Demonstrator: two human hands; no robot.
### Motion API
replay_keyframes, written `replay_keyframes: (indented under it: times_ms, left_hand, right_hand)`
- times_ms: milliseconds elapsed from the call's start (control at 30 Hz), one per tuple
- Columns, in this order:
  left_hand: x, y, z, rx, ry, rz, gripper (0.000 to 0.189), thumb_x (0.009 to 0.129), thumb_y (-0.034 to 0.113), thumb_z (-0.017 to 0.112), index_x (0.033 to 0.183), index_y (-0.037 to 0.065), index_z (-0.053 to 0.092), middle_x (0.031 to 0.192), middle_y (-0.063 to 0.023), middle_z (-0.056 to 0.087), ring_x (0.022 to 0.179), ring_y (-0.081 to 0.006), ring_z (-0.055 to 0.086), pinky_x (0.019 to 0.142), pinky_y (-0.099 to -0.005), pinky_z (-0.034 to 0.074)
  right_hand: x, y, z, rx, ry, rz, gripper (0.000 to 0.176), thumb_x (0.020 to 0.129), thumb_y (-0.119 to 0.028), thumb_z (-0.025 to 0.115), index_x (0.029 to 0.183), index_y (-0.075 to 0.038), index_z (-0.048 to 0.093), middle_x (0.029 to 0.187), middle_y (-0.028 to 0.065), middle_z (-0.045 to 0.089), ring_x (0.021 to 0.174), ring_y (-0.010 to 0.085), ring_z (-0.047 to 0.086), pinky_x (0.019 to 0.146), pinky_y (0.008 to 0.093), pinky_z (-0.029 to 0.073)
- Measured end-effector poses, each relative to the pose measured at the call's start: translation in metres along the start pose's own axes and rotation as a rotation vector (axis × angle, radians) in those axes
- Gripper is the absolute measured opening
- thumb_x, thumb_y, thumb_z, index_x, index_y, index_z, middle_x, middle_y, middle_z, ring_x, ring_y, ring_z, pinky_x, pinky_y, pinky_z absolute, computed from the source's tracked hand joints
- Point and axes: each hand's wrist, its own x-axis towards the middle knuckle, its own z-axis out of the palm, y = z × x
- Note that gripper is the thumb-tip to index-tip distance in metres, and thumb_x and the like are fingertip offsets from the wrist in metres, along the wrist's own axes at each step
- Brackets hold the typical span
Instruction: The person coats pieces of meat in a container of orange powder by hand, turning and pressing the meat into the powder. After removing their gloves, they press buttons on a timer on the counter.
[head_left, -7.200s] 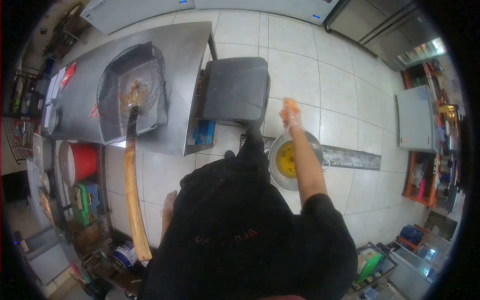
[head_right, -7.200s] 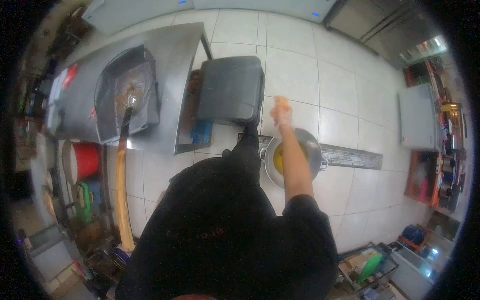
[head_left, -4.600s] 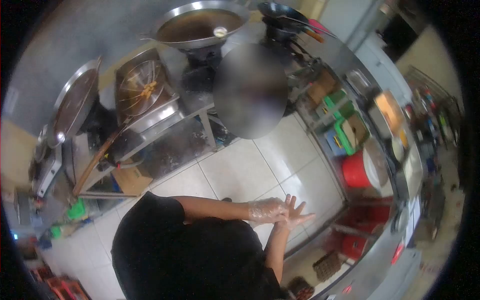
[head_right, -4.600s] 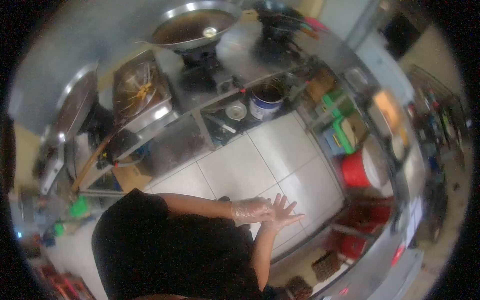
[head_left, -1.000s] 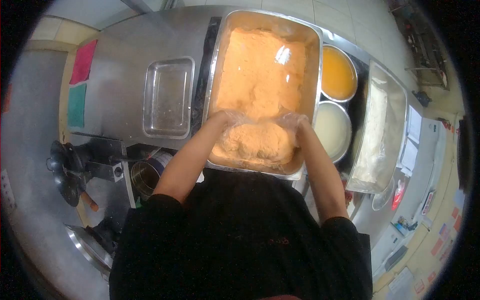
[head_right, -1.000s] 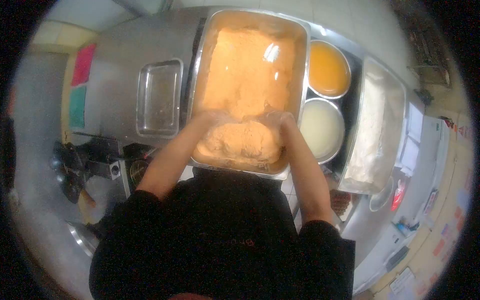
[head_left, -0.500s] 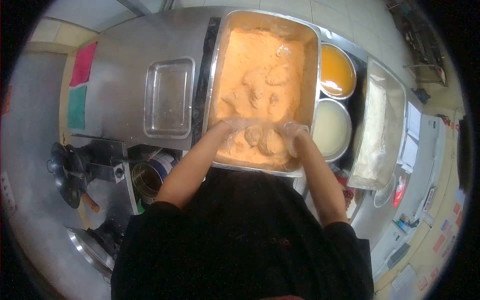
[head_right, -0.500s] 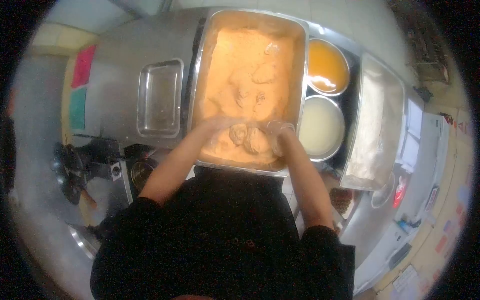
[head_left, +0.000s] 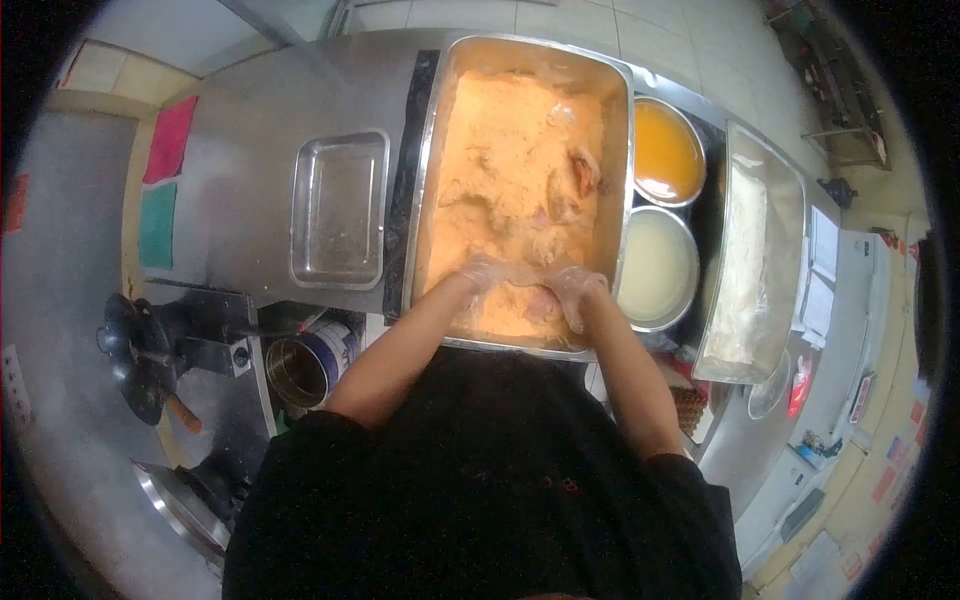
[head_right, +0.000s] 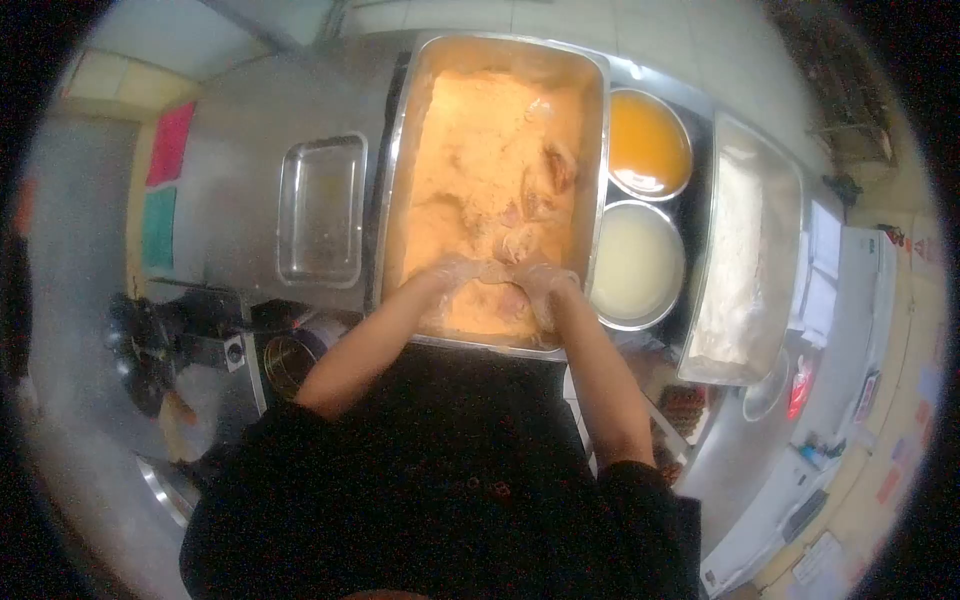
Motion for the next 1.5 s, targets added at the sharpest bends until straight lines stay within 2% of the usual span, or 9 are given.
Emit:
replay_keyframes:
  times_ms: [200,333,533,600,667,833,1000,1267,1500]
  left_hand:
    - [-0.055,0.037,-0.036,-0.563,0.344,0.014,0.1,0.095,0.081,0.048,0.158,0.003,0.046,0.159,-0.0259,0.048,0.149,-0.0384,0.043,0.122,-0.0452,0.034]
    - [0.011,-0.039,-0.016,-0.051,0.509,0.087,0.099,0.098,0.082,0.037,0.158,0.003,0.046,0.165,-0.0241,0.041,0.15,-0.0389,0.043,0.122,-0.0503,0.033]
    - [-0.051,0.018,-0.012,-0.955,0.085,0.036,0.097,0.101,0.079,0.034,0.166,0.008,0.031,0.17,-0.0236,0.033,0.155,-0.0368,0.035,0.125,-0.0523,0.026]
    - [-0.085,0.032,-0.031,-1.263,-0.069,0.143,0.099,0.1,0.08,0.036,0.169,0.009,0.024,0.17,-0.0237,0.032,0.157,-0.0355,0.032,0.126,-0.0516,0.024]
    - [-0.103,0.027,-0.04,-0.953,0.076,0.082,0.099,0.099,0.081,0.037,0.166,0.008,0.03,0.167,-0.0234,0.038,0.151,-0.0368,0.04,0.123,-0.0535,0.03]
    - [-0.034,-0.032,-0.01,-0.055,0.518,0.001,0.099,0.098,0.083,0.038,0.157,0.004,0.047,0.151,-0.022,0.057,0.136,-0.0391,0.057,0.114,-0.0594,0.042]
    - [-0.085,0.056,0.022,-1.323,-0.127,-0.021,0.089,0.105,0.074,0.035,0.163,0.006,0.036,0.164,-0.0178,0.043,0.15,-0.0324,0.041,0.119,-0.0477,0.041]
    - [-0.127,0.12,-0.05,-0.707,0.025,0.366,0.071,0.106,0.059,0.052,0.151,0.005,0.055,0.146,-0.0173,0.063,0.131,-0.034,0.061,0.115,-0.0496,0.046]
    - [-0.005,0.176,-0.146,0.022,0.462,0.226,0.083,0.095,0.067,0.063,0.154,0.01,0.054,0.166,-0.0215,0.042,0.146,-0.0364,0.048,0.117,-0.0502,0.041]
  right_hand:
    - [0.003,-0.011,-0.016,0.707,0.385,0.301,0.082,0.091,-0.058,0.069,0.16,-0.021,0.043,0.165,0.0164,0.044,0.145,0.035,0.051,0.121,0.0473,0.037]
    - [-0.019,-0.019,0.021,0.768,0.372,0.342,0.087,0.096,-0.066,0.058,0.16,-0.01,0.043,0.166,0.0189,0.042,0.144,0.0342,0.052,0.121,0.0472,0.035]
    - [-0.036,-0.066,0.005,0.942,0.405,0.654,0.084,0.101,-0.065,0.052,0.16,-0.004,0.045,0.161,0.0221,0.048,0.136,0.036,0.058,0.119,0.0512,0.037]
    - [-0.055,-0.048,-0.007,1.988,0.078,-0.159,0.071,0.103,-0.053,0.056,0.156,-0.006,0.049,0.154,0.0211,0.054,0.13,0.0377,0.06,0.114,0.0504,0.045]
    - [-0.054,-0.024,0.007,1.999,0.13,-0.017,0.058,0.103,-0.046,0.058,0.144,-0.005,0.056,0.142,0.0189,0.06,0.122,0.0328,0.063,0.097,0.0497,0.052]
    - [-0.002,0.004,0.066,1.506,0.383,0.3,0.043,0.102,-0.034,0.058,0.133,-0.004,0.063,0.124,0.0167,0.069,0.11,0.0306,0.068,0.084,0.0439,0.059]
    - [0.014,-0.032,0.082,1.061,0.397,0.371,0.04,0.1,-0.03,0.06,0.13,-0.003,0.065,0.127,0.0162,0.069,0.112,0.0314,0.069,0.087,0.0452,0.059]
    - [-0.053,-0.018,-0.033,1.711,0.298,0.181,0.036,0.098,-0.023,0.062,0.126,-0.002,0.07,0.131,0.0154,0.069,0.115,0.0326,0.07,0.091,0.0473,0.06]
    - [0.052,-0.011,-0.119,0.167,0.734,0.205,0.058,0.092,-0.037,0.07,0.136,0.002,0.064,0.137,0.0226,0.067,0.12,0.0377,0.067,0.1,0.0421,0.055]
